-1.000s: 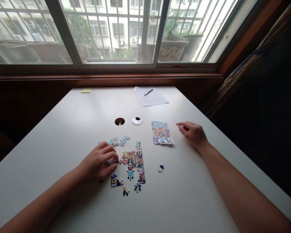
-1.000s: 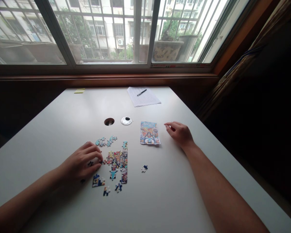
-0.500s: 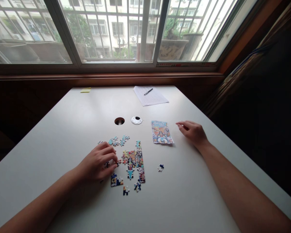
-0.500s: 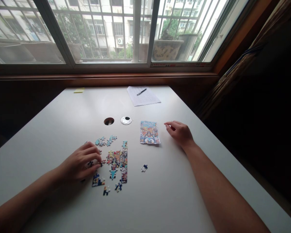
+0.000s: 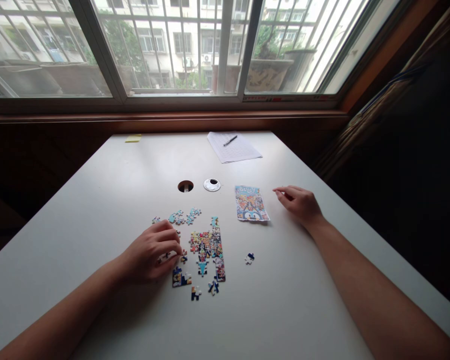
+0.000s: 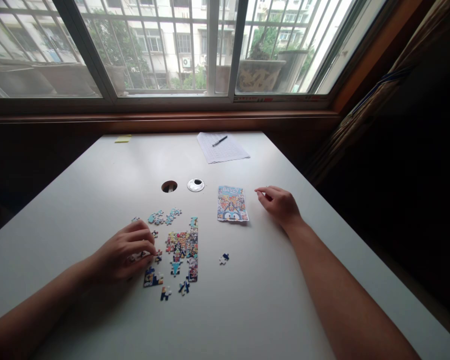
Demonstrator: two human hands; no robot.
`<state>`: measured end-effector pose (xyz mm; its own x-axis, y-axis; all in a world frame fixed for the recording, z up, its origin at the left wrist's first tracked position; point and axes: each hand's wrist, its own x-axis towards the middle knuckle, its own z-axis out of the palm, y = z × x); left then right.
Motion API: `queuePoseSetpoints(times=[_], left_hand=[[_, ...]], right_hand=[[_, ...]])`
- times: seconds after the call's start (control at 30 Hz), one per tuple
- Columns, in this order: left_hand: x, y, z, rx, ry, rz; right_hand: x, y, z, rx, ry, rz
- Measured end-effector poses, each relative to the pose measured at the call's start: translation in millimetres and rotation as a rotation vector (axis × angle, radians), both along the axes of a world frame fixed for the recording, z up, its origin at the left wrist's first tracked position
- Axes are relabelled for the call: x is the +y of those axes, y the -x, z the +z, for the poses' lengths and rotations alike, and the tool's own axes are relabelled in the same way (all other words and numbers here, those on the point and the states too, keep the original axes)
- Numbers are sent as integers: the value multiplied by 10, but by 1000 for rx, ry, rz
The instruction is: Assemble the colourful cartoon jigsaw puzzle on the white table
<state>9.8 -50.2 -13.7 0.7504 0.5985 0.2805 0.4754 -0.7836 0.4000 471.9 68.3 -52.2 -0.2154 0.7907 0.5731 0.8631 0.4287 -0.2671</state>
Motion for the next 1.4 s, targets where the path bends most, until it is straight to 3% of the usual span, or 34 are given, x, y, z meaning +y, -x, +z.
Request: queuePoseSetpoints(times=[0.37, 1.4], left_hand=[[2, -29, 3, 62, 10, 70], [20, -23, -60, 32, -19, 72]], right_hand=[[5, -8, -15, -3, 0, -4], [-1, 13, 3, -3, -5, 3]])
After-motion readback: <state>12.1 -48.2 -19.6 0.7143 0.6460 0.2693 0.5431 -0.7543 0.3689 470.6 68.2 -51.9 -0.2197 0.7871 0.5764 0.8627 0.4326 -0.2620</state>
